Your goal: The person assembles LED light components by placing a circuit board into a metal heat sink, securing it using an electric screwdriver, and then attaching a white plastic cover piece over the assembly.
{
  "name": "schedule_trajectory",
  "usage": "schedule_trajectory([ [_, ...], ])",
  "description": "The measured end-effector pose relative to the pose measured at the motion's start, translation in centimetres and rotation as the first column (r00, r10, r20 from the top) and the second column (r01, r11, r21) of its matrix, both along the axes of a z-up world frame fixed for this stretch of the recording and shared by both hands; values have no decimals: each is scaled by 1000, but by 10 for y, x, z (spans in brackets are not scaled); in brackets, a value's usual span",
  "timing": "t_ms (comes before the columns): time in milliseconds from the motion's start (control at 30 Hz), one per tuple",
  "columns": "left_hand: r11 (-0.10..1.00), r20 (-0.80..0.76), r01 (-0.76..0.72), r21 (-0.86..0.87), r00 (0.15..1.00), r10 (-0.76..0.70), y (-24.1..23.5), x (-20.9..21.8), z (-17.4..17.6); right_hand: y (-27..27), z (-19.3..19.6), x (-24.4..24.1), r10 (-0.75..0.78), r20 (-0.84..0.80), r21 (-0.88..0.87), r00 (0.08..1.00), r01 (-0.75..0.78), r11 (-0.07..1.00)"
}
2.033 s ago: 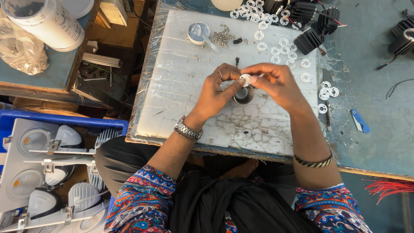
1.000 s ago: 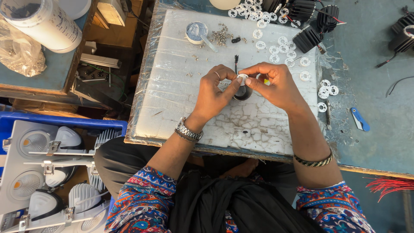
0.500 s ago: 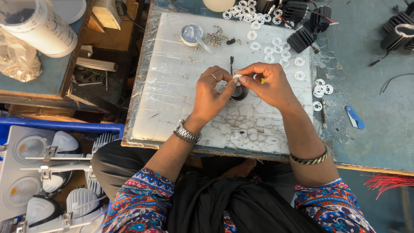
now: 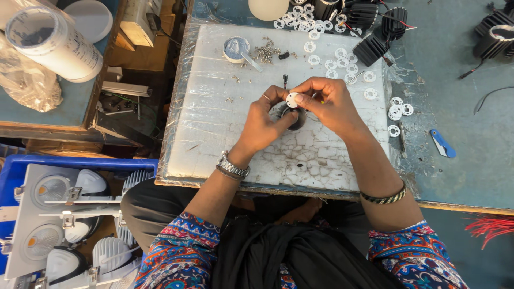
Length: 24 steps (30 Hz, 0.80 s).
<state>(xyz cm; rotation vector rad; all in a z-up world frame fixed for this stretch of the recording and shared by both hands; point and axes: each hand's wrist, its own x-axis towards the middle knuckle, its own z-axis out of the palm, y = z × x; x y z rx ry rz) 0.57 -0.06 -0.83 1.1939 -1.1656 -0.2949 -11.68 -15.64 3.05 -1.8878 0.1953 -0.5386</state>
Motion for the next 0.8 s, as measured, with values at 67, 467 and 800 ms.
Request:
schedule_trajectory([
  [67,999,0,-10,31,1000,10,-4,-2,-2,0,0,-1,14,2,-13,1000,-14,1000],
  [467,990,163,-108,87,982,93,-2,3,-11,10,7,-3,154,20,-126,988,-150,981],
  [800,980,380,-122,155,923,55,12,-6,16,-7,0,-12,335,62,209,940,-340,917],
])
